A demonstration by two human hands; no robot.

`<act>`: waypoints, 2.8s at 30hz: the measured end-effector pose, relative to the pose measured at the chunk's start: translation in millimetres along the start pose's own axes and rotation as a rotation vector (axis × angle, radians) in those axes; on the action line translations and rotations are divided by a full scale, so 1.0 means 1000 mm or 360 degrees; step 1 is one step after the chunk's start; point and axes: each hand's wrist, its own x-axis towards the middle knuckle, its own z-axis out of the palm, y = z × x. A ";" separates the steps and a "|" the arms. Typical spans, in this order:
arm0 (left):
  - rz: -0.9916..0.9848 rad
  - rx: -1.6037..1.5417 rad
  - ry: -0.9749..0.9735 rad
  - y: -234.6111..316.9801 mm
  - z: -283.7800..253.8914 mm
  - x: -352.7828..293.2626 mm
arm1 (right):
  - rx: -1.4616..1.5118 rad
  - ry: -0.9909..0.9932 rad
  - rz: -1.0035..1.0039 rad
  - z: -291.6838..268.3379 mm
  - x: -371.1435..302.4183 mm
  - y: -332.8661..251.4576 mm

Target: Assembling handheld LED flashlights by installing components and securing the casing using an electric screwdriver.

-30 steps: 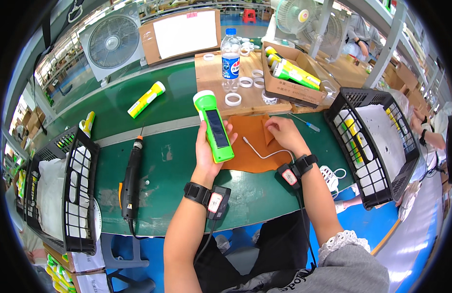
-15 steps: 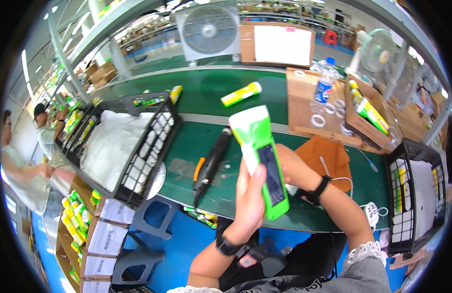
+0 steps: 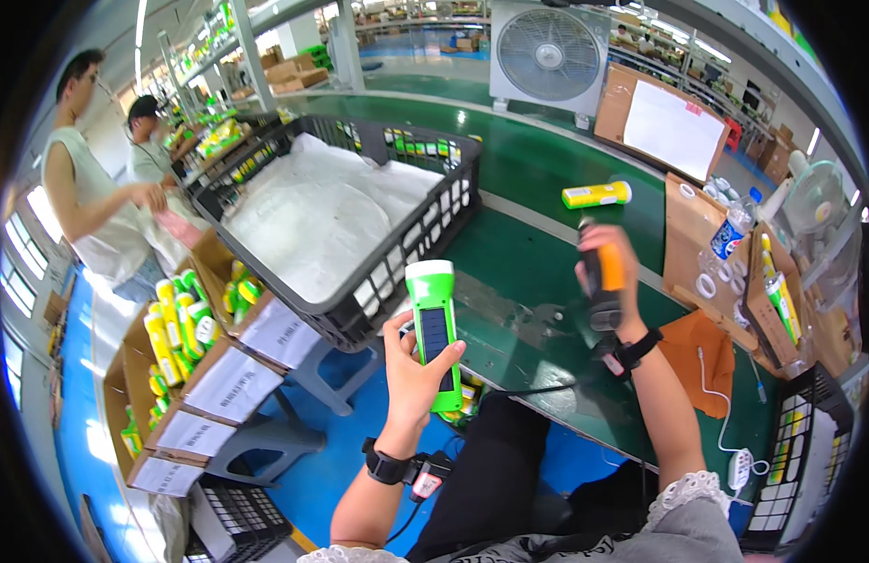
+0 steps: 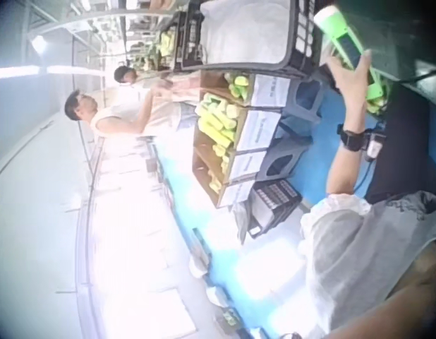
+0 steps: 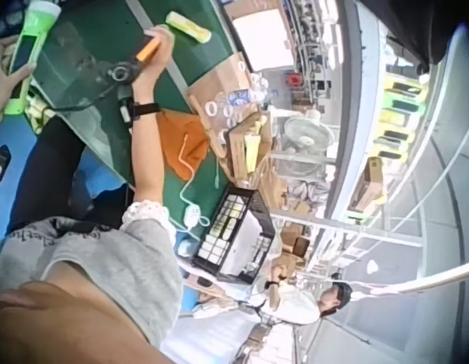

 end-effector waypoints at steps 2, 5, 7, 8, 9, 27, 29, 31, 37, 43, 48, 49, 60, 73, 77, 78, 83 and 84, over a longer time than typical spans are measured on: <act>0.0024 0.0238 -0.0354 -0.008 0.005 0.003 | 0.0175 0.0459 -0.0064 -0.015 0.017 -0.039; 0.0193 0.0544 -0.0691 -0.017 0.040 0.009 | 0.0731 0.0737 -0.0438 -0.050 0.040 -0.069; 0.0433 0.0908 -0.0803 -0.026 0.059 0.015 | 0.0902 0.0838 -0.0385 -0.057 0.037 -0.086; 0.0424 0.0887 -0.0840 -0.035 0.066 0.014 | 0.0920 0.0812 -0.0343 -0.061 0.032 -0.098; 0.0552 0.1200 -0.0827 -0.045 0.069 0.014 | 0.0829 0.0816 -0.0245 -0.057 0.028 -0.104; 0.0616 0.1333 -0.0779 -0.055 0.082 0.006 | 0.1128 0.0529 0.0322 -0.022 0.030 -0.075; 0.0633 0.1325 -0.0764 -0.056 0.082 0.005 | 0.1099 0.0493 0.0348 -0.021 0.032 -0.077; 0.0646 0.1328 -0.0734 -0.058 0.080 0.005 | 0.0981 0.0372 0.0375 -0.016 0.034 -0.077; 0.0621 0.1428 -0.0748 -0.057 0.084 0.001 | 0.0741 -0.0147 0.0512 0.012 0.059 -0.090; 0.0555 0.1586 -0.0750 -0.058 0.081 -0.001 | 0.0778 -0.0085 0.0507 0.024 0.060 -0.082; 0.0432 0.1548 -0.0840 -0.053 0.081 0.002 | 0.0724 -0.0006 0.0498 0.020 0.055 -0.085; 0.0505 0.1447 -0.0772 -0.060 0.083 0.002 | 0.0816 0.0049 0.0466 0.018 0.052 -0.081; 0.0464 0.1480 -0.0740 -0.061 0.080 0.001 | 0.0853 0.0175 0.0522 0.012 0.046 -0.081; 0.0698 0.1586 -0.0777 -0.064 0.073 0.014 | -0.0098 -0.0393 -0.0429 -0.079 0.047 -0.140; 0.0873 0.1489 -0.0315 -0.037 0.054 0.000 | -0.0658 -0.1186 -0.0456 -0.076 0.017 -0.095; 0.0903 0.1463 -0.0205 -0.016 0.053 -0.014 | -0.0710 -0.1283 -0.0426 -0.076 0.004 -0.078; 0.1118 0.1559 -0.0208 0.026 0.039 -0.049 | -0.1143 -0.1629 -0.0403 -0.065 -0.027 -0.041; 0.1134 0.1507 -0.0207 0.033 0.038 -0.056 | -0.1194 -0.1684 -0.0395 -0.062 -0.027 -0.036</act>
